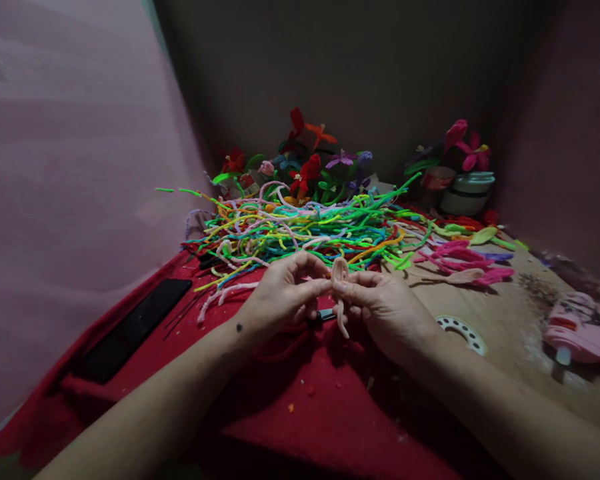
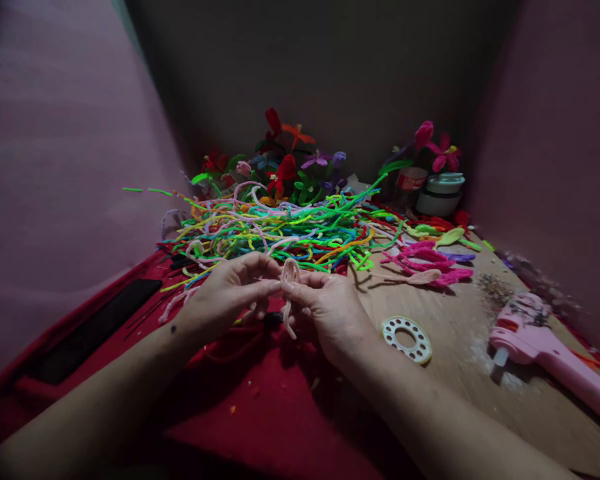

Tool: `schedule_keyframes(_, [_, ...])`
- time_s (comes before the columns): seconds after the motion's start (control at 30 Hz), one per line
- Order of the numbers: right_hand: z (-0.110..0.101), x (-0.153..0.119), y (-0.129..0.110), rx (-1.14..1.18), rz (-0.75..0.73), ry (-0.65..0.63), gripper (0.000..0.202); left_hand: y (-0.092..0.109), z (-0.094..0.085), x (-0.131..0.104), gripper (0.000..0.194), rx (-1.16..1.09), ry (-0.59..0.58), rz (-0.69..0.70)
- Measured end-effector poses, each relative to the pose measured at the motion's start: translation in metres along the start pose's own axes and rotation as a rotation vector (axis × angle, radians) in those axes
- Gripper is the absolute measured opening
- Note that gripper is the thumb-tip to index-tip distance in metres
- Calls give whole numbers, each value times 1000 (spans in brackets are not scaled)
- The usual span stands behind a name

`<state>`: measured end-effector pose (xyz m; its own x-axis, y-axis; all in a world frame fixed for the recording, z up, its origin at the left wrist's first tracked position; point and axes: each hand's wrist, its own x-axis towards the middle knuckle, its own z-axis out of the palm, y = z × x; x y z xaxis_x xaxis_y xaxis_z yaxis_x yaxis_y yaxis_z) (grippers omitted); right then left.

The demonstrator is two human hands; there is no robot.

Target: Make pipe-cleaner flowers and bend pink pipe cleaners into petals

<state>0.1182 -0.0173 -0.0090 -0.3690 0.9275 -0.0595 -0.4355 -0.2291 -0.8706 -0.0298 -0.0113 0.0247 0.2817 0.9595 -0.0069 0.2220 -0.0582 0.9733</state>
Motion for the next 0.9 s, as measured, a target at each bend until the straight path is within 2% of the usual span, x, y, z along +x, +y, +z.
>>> schedule_keyframes(0.17, [2,-3,-2,-49,62,-74,28,0,-12,4,28,-192,-103,-66])
schedule_keyframes(0.23, [3,-5,-4,-73,99,-92,27,1,-16,5,31,-201,-149,-89])
schedule_keyframes(0.33, [4,-6,-5,-134,95,-94,27,3,-22,4,26,-108,-196,-89])
schedule_keyframes(0.47, [4,-6,-5,-178,88,-136,29,7,-25,2,19,-11,-199,-51])
schedule_keyframes(0.67, [7,-7,-7,-271,130,-135,34,12,-19,-2,14,167,-189,2])
schedule_keyframes(0.83, [7,-6,-7,-317,167,-115,30,13,-15,-5,14,422,-156,155])
schedule_keyframes(0.9, [6,-6,-6,-330,170,-114,30,12,-14,-4,13,387,-140,122])
